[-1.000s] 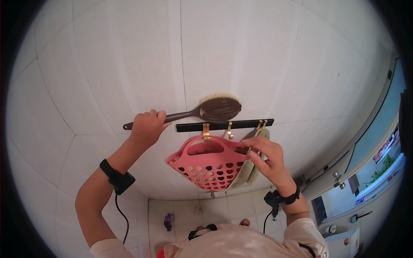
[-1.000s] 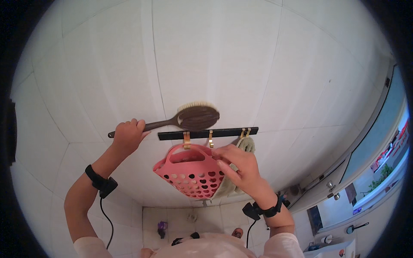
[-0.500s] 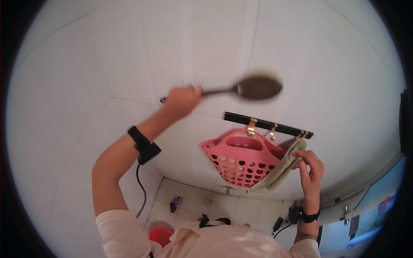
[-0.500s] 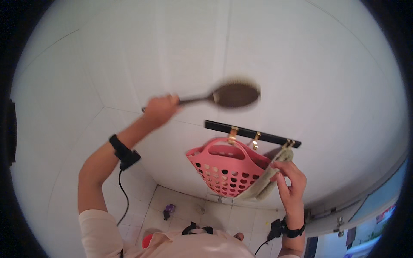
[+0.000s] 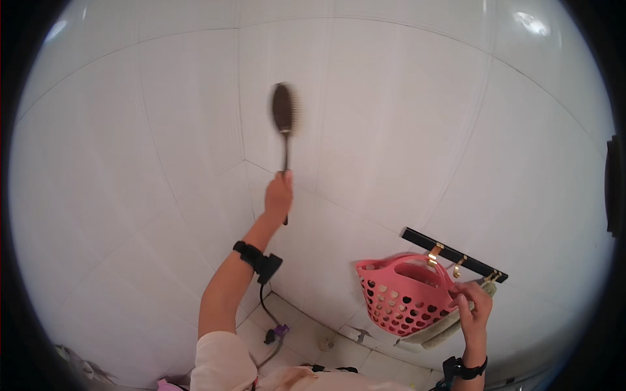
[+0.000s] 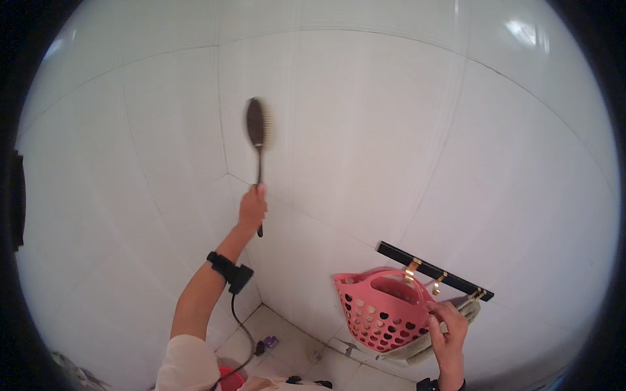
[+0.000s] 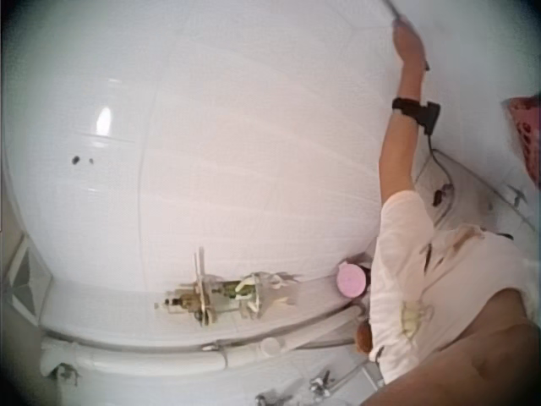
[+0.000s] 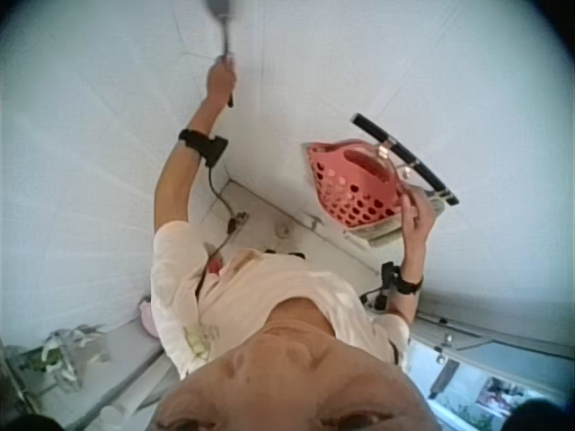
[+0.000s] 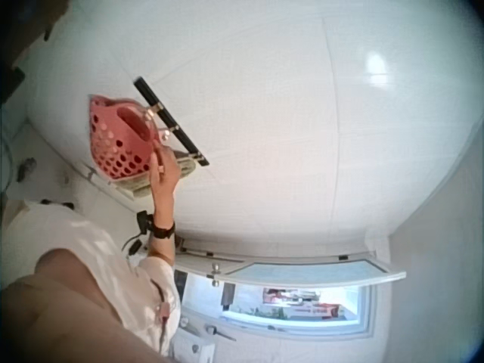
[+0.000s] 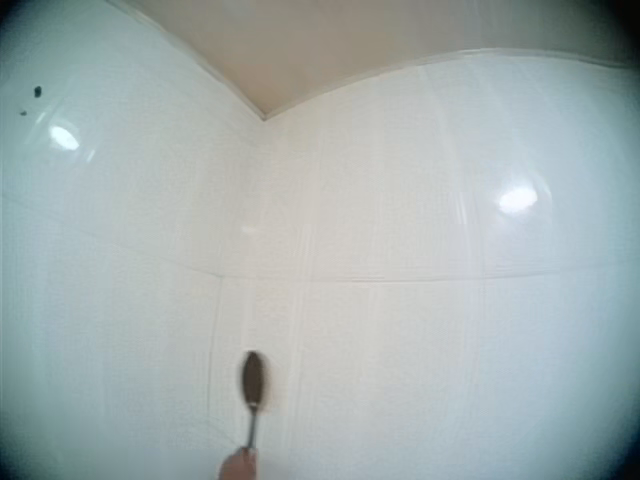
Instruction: The person cleans the tiled walls of a shower using a brush and a cleaning solution from a bucket.
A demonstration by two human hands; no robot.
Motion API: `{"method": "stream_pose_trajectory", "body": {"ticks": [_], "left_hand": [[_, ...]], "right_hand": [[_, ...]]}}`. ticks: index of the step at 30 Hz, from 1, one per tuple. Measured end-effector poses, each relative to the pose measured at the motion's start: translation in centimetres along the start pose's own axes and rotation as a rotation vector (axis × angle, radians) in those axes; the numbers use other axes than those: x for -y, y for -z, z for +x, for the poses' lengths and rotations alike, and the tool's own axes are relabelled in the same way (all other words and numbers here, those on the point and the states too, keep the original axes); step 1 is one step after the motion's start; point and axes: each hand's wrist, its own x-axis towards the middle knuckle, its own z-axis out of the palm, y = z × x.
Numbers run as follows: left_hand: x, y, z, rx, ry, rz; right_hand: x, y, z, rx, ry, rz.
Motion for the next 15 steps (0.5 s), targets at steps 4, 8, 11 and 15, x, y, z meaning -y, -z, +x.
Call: {"method": "stream_pose_trajectory", "body": {"ticks": [4,8,11,15], "left_hand": [[-12.6,2.3,-2.3,0.198,-0.46,0.231],[-15.3,2.0,2.2,0.15,-0.453,0.315],[-11.9,1.4,6.4,-0.04,-0.211,0.174],[-1.9,-2.7,5.9,-0.172,0.145,-0.004]], "right_hand": [[0.4,-1.2,1.8,0.091,0.008,-0.046],[2.2,-3.8,3.4,0.222,0.097,-0.025],[3.3,-4.6,3.5,0.283,0.124,-0.055],[1.2,-3.9,2.3,0.219,0.14,-0.116]]}}
